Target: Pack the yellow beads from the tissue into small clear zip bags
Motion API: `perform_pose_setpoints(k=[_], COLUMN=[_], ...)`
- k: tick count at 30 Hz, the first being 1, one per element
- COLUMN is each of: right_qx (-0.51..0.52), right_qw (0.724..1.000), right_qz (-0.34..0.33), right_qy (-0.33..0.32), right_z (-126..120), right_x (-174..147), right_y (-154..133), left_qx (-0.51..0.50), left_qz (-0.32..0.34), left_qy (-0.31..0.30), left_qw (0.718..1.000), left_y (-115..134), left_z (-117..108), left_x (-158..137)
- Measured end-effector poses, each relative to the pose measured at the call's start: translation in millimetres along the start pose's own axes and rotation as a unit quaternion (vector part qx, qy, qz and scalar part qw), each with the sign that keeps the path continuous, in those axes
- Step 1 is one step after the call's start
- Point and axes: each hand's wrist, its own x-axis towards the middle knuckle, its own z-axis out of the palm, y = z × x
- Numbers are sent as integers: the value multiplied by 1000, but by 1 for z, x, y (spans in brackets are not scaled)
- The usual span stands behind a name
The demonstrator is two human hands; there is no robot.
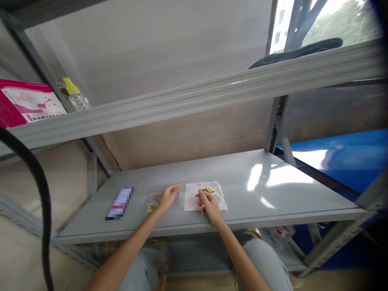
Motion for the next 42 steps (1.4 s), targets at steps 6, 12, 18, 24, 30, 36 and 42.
perform_pose_setpoints(k=[6,12,18,24,30,36,42], right_qx=[10,8,9,-16,-25,-35,-29], right_qw=[1000,1000,999,999,998,997,998], right_qz=[-4,4,6,-1,6,6,21], right_qy=[-14,-28,-37,-52,-62,-69,-58], right_z=[2,3,4,2,3,2,1], right_x=[2,4,4,3,0,-1,0], right_y=[0,4,5,7,5,10,14], left_qx=[109,235,305,381,447,437,391], left_qz=[-39,-38,-30,15,-14,-75,-45], left_qy=[-9,-9,23,148,100,14,75], left_qw=[993,971,952,913,889,896,916], left_y=[-17,-24,-25,-18,-33,-52,-54], left_z=[-25,-25,-20,-29,-41,-31,-26], left_x=[38,36,33,26,-6,-30,-34])
